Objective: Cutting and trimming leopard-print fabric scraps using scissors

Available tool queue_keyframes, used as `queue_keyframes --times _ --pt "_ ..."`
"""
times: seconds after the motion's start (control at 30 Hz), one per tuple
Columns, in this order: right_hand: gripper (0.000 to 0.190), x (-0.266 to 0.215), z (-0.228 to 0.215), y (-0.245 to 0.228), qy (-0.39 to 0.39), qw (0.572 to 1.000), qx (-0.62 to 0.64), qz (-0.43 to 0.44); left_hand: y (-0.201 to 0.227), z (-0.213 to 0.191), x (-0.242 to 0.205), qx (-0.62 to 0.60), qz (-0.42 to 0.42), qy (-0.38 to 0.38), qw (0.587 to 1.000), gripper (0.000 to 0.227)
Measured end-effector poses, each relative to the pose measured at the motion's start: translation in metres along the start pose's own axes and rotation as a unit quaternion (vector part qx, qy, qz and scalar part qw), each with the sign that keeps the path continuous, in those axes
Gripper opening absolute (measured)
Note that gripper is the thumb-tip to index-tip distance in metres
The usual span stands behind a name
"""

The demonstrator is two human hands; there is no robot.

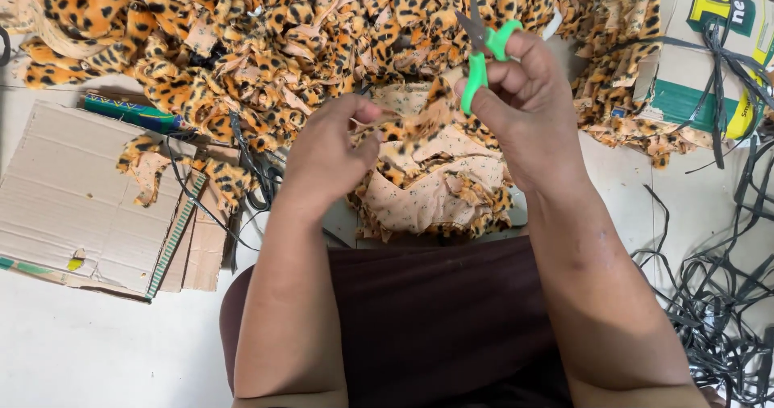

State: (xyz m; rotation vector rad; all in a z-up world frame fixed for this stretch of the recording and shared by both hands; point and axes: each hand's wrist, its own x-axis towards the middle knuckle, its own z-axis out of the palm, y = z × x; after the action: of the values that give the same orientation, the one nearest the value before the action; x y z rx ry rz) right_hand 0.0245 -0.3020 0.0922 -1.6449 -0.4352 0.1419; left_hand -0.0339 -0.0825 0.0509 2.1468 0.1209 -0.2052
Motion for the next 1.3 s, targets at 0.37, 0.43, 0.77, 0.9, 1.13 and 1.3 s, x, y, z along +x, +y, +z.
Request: queue_keyframes --times 0.37,0.43,0.77,0.9,1.13,1.3 --pt "0.034 -0.059 0.022 0.020 0.072 0.989 -0.124 0.042 0.003 0.036 0.024 -0.420 -0.100 -0.183 0.883 0.111" --pt "0.030 -0.085 0.020 0.064 0.044 0.991 -0.123 0.004 -0.014 0.053 0.031 -0.417 -0.096 -0.127 0.895 0.109" --pt "0.031 -0.128 0.032 0.136 0.070 0.959 -0.275 -0.024 -0.054 0.071 0.050 -0.125 -0.028 -0.003 0.992 0.025" --pt "0.028 -0.125 0.029 0.130 0.062 0.951 -0.296 -0.061 -0.047 0.058 0.047 -0.023 -0.034 0.019 0.999 0.026" --pt "0.026 -0.123 0.033 0.135 0.078 0.925 -0.350 -0.124 0.001 0.050 0.039 -0.010 -0.010 -0.018 1.000 0.039" --pt "0.028 -0.127 0.027 0.146 0.097 0.932 -0.335 -0.099 -0.001 0.062 0.057 0.138 0.030 -0.099 0.985 0.039"
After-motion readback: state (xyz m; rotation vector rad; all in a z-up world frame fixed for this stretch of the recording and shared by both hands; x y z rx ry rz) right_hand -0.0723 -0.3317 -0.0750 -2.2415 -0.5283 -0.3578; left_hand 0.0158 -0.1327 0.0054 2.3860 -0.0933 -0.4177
